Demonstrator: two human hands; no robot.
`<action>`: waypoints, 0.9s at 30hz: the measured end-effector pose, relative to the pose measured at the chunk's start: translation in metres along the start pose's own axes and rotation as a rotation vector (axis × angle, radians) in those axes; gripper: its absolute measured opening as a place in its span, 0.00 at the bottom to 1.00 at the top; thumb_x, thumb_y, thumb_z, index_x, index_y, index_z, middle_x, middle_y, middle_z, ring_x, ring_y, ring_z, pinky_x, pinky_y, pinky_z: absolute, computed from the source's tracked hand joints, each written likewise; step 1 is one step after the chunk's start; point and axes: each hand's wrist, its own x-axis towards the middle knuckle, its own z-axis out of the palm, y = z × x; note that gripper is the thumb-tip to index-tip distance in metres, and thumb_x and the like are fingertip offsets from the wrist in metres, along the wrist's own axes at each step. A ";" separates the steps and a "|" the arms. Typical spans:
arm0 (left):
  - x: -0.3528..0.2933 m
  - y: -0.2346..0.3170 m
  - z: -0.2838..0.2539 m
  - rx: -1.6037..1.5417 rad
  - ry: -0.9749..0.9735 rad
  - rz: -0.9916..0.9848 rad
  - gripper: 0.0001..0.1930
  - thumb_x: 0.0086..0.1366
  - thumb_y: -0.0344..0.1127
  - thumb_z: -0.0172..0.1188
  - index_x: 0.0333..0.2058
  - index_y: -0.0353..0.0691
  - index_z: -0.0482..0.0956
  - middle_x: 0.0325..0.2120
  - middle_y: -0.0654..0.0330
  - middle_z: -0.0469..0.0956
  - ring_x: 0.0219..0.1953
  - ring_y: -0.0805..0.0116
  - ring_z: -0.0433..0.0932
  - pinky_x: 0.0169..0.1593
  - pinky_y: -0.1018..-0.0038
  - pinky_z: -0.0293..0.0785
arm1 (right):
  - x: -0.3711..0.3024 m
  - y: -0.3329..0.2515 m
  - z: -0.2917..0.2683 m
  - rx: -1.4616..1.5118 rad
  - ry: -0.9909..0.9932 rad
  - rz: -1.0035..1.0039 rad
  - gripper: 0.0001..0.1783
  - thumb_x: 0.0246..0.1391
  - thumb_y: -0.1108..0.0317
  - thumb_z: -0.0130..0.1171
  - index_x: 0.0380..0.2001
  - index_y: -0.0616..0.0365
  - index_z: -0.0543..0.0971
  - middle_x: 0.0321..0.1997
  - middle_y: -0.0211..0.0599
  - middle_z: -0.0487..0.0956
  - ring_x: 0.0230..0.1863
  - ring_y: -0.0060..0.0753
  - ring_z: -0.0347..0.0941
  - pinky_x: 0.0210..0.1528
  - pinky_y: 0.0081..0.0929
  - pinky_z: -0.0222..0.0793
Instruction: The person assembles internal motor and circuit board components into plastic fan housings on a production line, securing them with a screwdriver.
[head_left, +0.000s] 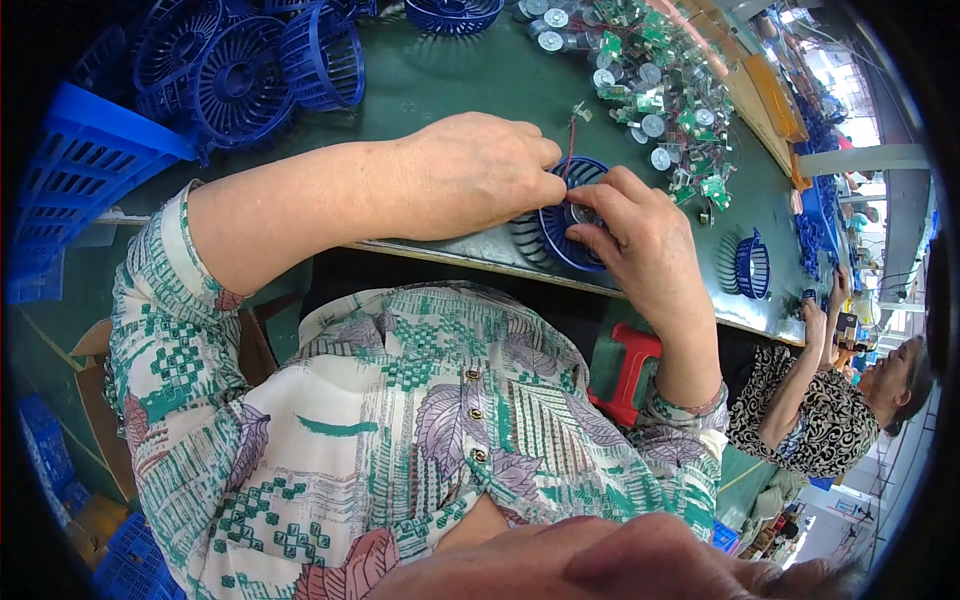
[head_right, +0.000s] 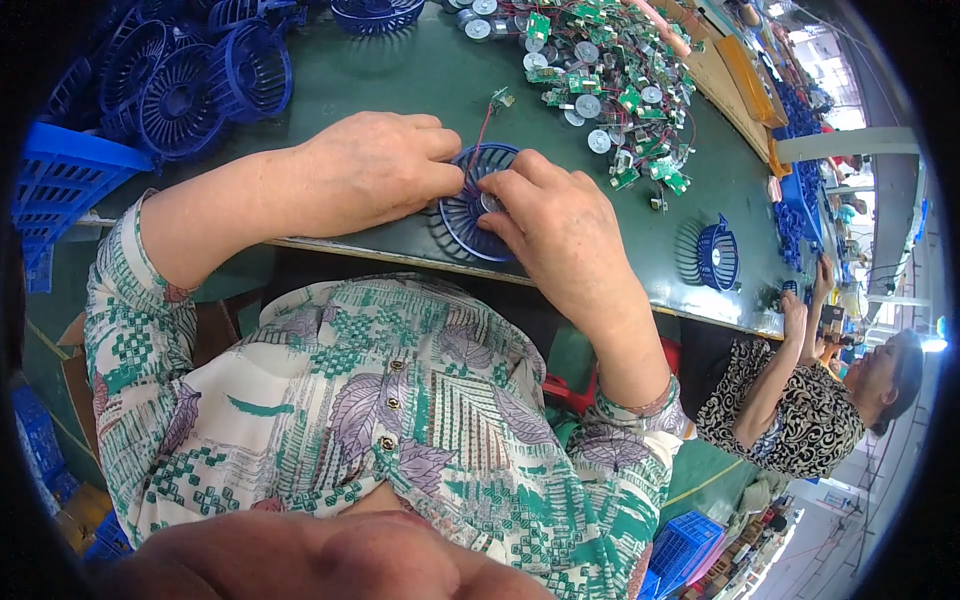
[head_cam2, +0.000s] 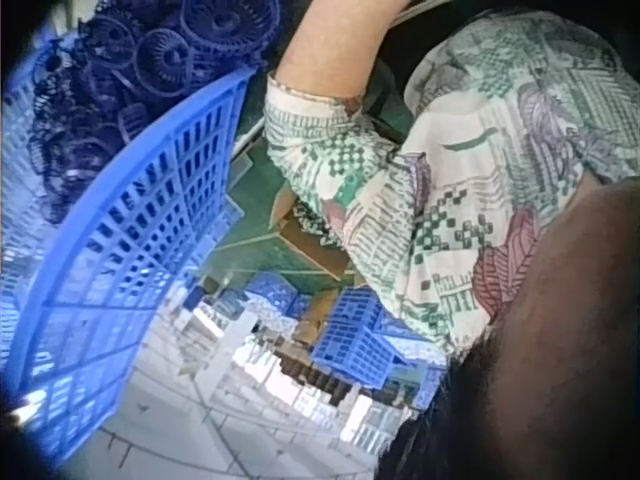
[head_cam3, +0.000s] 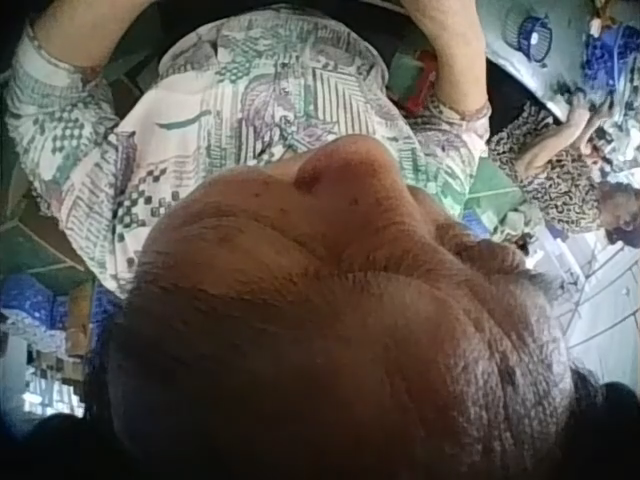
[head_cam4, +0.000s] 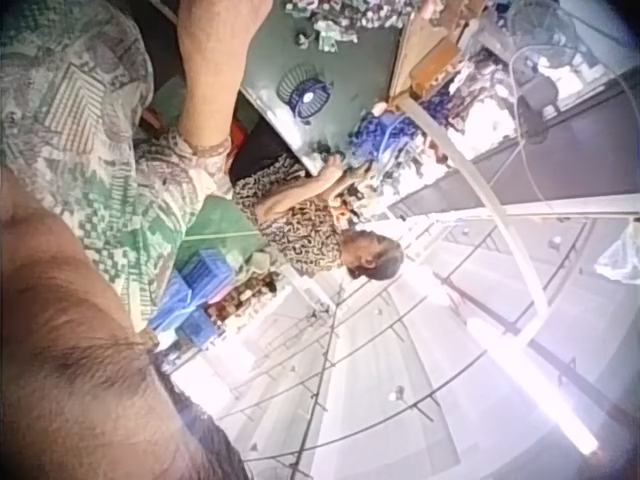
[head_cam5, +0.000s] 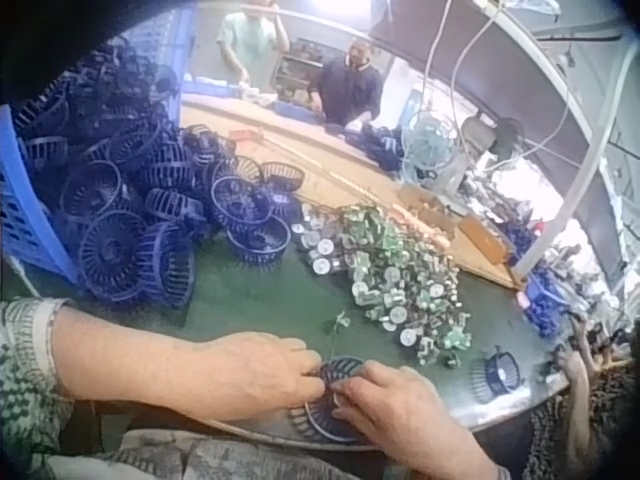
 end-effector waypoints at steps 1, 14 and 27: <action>0.001 0.000 0.000 -0.009 0.007 0.005 0.06 0.56 0.32 0.59 0.33 0.39 0.77 0.32 0.57 0.73 0.39 0.58 0.75 0.40 0.65 0.75 | -0.002 0.000 -0.001 -0.005 0.010 -0.006 0.16 0.47 0.67 0.66 0.41 0.55 0.79 0.39 0.35 0.76 0.38 0.43 0.75 0.39 0.37 0.68; -0.001 -0.005 0.001 -0.070 0.041 0.009 0.08 0.55 0.32 0.63 0.34 0.40 0.76 0.33 0.58 0.74 0.40 0.58 0.75 0.40 0.64 0.75 | -0.037 0.005 0.043 0.075 0.335 -0.186 0.30 0.40 0.57 0.69 0.49 0.57 0.79 0.50 0.40 0.77 0.45 0.41 0.74 0.44 0.34 0.69; -0.006 -0.046 -0.035 0.579 0.351 -0.405 0.21 0.53 0.29 0.65 0.48 0.38 0.75 0.44 0.54 0.75 0.48 0.54 0.74 0.49 0.62 0.72 | -0.064 0.031 0.037 0.020 0.702 -0.057 0.33 0.25 0.76 0.74 0.45 0.56 0.82 0.50 0.45 0.77 0.47 0.43 0.76 0.48 0.34 0.73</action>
